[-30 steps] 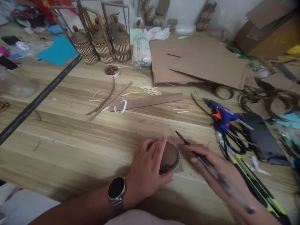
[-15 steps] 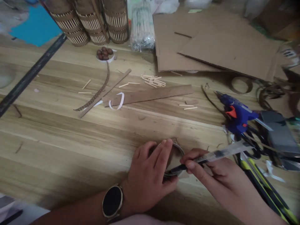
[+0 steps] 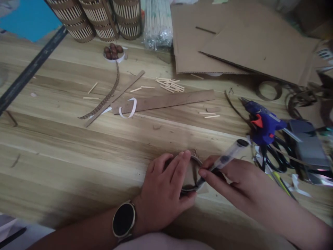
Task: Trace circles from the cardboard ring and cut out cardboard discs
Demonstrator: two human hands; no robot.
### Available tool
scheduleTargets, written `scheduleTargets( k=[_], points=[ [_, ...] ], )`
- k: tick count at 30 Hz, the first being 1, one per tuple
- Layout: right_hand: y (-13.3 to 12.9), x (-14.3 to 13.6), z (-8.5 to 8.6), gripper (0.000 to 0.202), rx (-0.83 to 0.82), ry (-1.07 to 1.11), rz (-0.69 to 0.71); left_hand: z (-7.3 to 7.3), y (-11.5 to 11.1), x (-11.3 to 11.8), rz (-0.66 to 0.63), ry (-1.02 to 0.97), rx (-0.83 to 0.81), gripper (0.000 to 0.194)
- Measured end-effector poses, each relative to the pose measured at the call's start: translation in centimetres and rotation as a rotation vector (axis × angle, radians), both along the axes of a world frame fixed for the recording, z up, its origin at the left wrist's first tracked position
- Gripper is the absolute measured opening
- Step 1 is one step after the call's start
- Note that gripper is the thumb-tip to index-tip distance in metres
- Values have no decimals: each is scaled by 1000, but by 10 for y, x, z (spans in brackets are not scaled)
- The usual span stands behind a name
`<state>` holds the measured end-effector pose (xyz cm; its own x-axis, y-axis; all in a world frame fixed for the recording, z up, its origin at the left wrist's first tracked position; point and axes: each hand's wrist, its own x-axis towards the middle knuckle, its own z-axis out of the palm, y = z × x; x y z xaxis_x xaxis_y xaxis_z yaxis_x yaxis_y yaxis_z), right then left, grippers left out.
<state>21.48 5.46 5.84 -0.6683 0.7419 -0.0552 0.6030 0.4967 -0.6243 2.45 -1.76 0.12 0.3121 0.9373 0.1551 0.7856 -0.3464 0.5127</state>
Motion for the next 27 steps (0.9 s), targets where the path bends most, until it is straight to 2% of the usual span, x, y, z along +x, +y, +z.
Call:
scheduleTargets(
  k=[4, 6, 11, 16, 22, 25, 27],
  points=[
    [15, 3, 5, 50, 219, -110, 90, 0, 0, 0, 7, 1, -16, 89],
    [20, 1, 8, 53, 270, -120, 110, -1, 1, 1, 12, -2, -13, 89],
    [19, -8, 11, 43, 157, -59, 125, -2, 1, 2, 13, -18, 6, 90],
    [17, -8, 7, 40, 70, -160, 157, -1, -1, 1, 13, -29, 4, 91],
    [25, -8, 7, 57, 302, -204, 192, -2, 1, 1, 16, -29, -3, 87],
    [22, -4, 15, 46, 355, -84, 172, -3, 1, 1, 18, -30, -8, 88],
    [17, 4, 19, 36, 365, 8, 74, -3, 1, 1, 16, -34, -10, 89]
  ],
)
